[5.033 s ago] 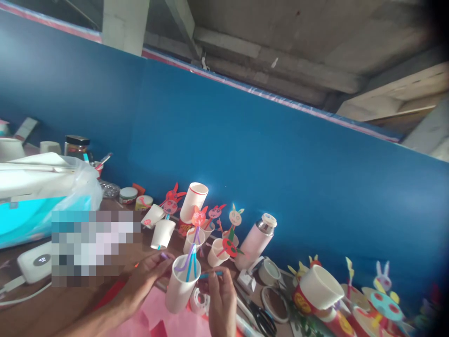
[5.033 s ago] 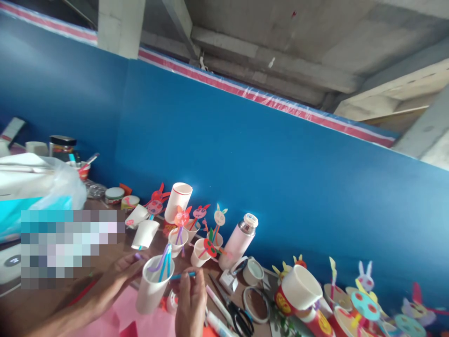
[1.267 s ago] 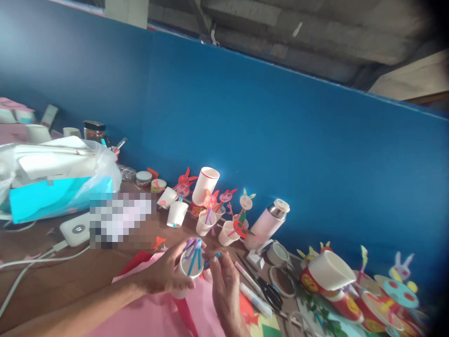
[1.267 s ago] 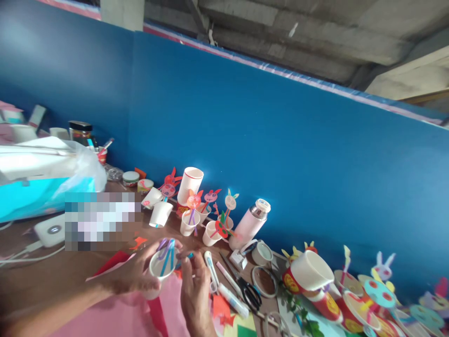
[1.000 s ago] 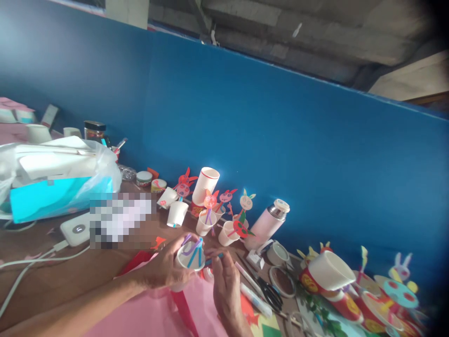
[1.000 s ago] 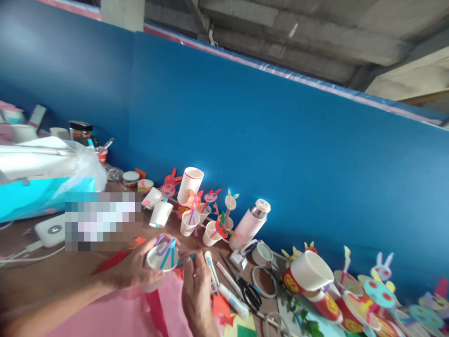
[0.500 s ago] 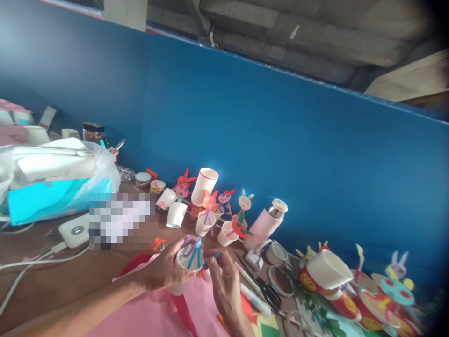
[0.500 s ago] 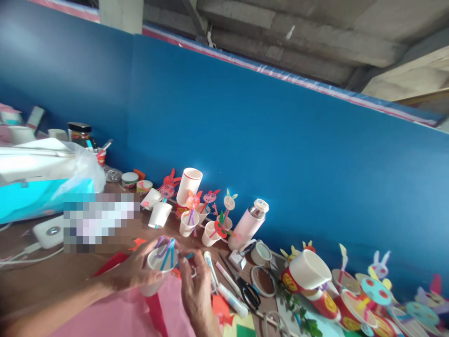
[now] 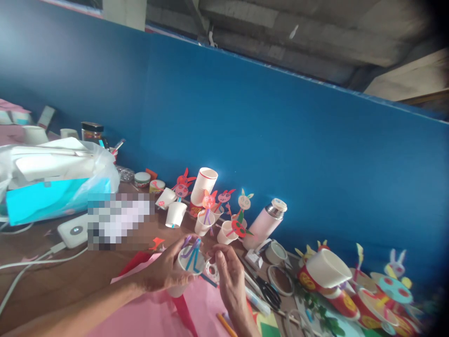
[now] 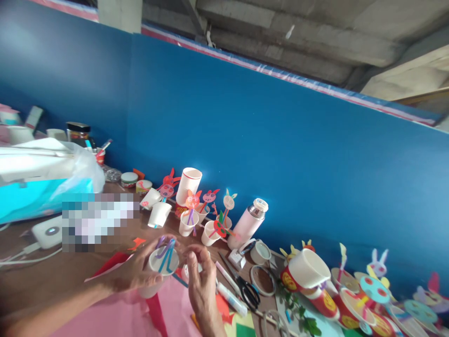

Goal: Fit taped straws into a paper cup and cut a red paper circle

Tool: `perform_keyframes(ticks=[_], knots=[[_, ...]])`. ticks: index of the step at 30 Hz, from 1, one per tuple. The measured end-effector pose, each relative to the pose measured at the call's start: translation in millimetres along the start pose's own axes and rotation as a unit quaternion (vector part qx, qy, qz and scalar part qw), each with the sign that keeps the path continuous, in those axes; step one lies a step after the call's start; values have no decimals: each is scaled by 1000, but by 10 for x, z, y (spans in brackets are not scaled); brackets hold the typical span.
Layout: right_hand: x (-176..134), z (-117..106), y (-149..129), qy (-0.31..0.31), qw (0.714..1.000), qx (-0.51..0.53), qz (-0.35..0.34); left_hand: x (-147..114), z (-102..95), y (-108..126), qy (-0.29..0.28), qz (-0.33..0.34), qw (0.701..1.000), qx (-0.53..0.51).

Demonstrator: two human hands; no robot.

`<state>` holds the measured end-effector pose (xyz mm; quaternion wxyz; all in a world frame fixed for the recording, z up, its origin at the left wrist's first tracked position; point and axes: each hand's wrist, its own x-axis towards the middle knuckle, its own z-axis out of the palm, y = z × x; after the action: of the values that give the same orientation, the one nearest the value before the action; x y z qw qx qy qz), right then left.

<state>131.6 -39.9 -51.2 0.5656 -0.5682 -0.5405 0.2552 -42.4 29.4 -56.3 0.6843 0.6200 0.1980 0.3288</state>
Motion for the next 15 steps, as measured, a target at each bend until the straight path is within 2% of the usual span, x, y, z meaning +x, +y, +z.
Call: perform_keyframes(ticks=[9, 15], knots=[[42, -4, -64, -31, 998, -63, -2, 10, 3, -283, 29, 28, 999, 21], [25, 33, -114, -53, 992, -112, -23, -22, 131, -290, -48, 57, 996, -42]])
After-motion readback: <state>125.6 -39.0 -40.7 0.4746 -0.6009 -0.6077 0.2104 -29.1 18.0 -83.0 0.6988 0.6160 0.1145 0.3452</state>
